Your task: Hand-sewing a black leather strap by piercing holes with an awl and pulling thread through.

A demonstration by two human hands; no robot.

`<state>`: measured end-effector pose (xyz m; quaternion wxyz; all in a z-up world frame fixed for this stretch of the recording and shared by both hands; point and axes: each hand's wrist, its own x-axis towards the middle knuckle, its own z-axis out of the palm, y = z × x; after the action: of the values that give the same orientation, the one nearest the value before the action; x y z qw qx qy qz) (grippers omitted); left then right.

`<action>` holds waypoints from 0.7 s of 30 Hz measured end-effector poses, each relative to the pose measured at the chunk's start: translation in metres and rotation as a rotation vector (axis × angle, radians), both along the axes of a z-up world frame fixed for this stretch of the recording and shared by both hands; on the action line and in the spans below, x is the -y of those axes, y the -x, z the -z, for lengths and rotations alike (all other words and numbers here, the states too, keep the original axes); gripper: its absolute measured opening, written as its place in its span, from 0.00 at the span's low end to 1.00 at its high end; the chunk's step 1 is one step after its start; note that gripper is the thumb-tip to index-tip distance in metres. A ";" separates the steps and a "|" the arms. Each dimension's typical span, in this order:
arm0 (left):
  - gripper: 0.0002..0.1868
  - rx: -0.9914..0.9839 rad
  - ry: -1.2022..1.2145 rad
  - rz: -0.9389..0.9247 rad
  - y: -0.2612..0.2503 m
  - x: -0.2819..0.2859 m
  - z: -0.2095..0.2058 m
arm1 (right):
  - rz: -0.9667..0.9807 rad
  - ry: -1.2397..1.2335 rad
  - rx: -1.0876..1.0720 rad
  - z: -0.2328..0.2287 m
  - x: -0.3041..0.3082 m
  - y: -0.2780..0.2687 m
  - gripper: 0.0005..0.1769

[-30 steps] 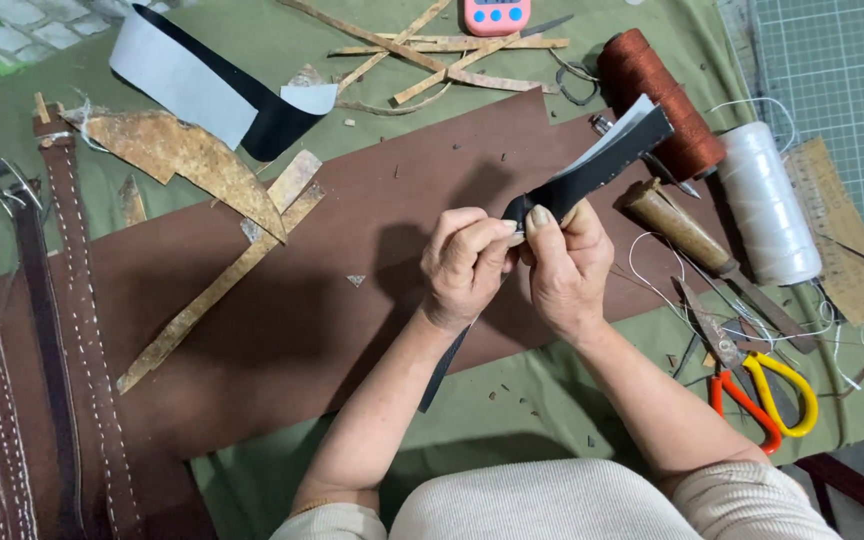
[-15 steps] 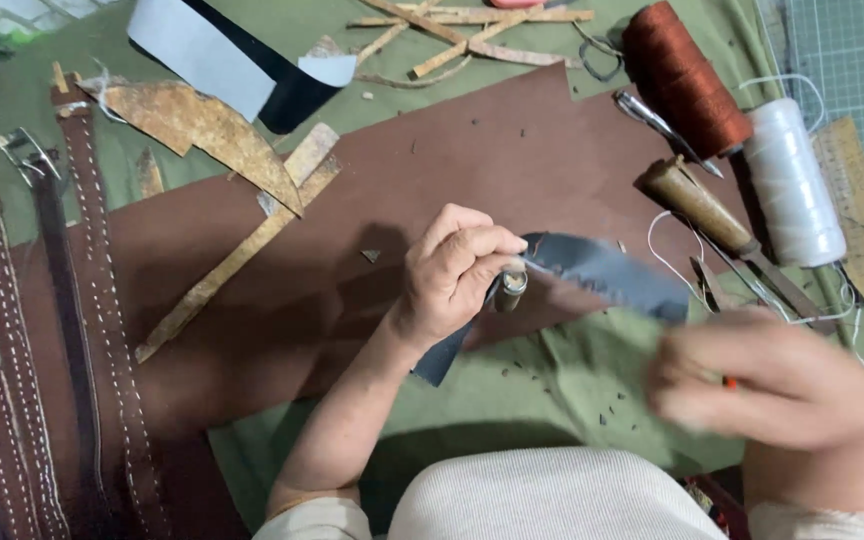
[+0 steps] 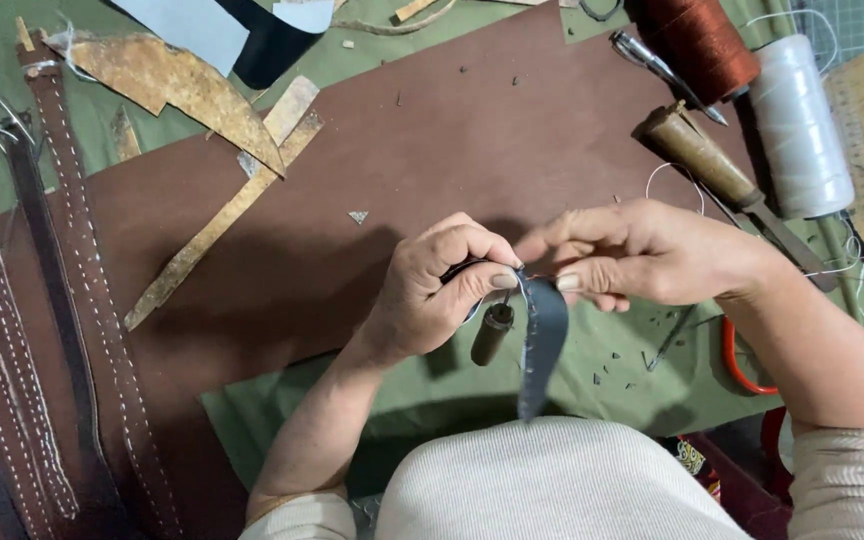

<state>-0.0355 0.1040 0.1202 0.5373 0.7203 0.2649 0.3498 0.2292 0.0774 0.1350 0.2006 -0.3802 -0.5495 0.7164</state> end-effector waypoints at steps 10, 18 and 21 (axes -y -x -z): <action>0.03 -0.004 0.045 0.010 -0.005 0.004 0.006 | 0.092 -0.712 0.234 -0.033 -0.008 0.010 0.09; 0.02 -0.032 0.057 0.007 -0.003 0.008 0.006 | 0.054 -0.733 0.235 -0.038 -0.022 0.027 0.08; 0.02 -0.039 0.053 0.014 -0.003 0.009 0.008 | 0.034 -0.737 0.253 -0.038 -0.027 0.030 0.08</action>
<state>-0.0327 0.0949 0.1122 0.5534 0.7142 0.2795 0.3249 0.1988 0.1042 0.1734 0.2664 -0.3771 -0.7840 0.4150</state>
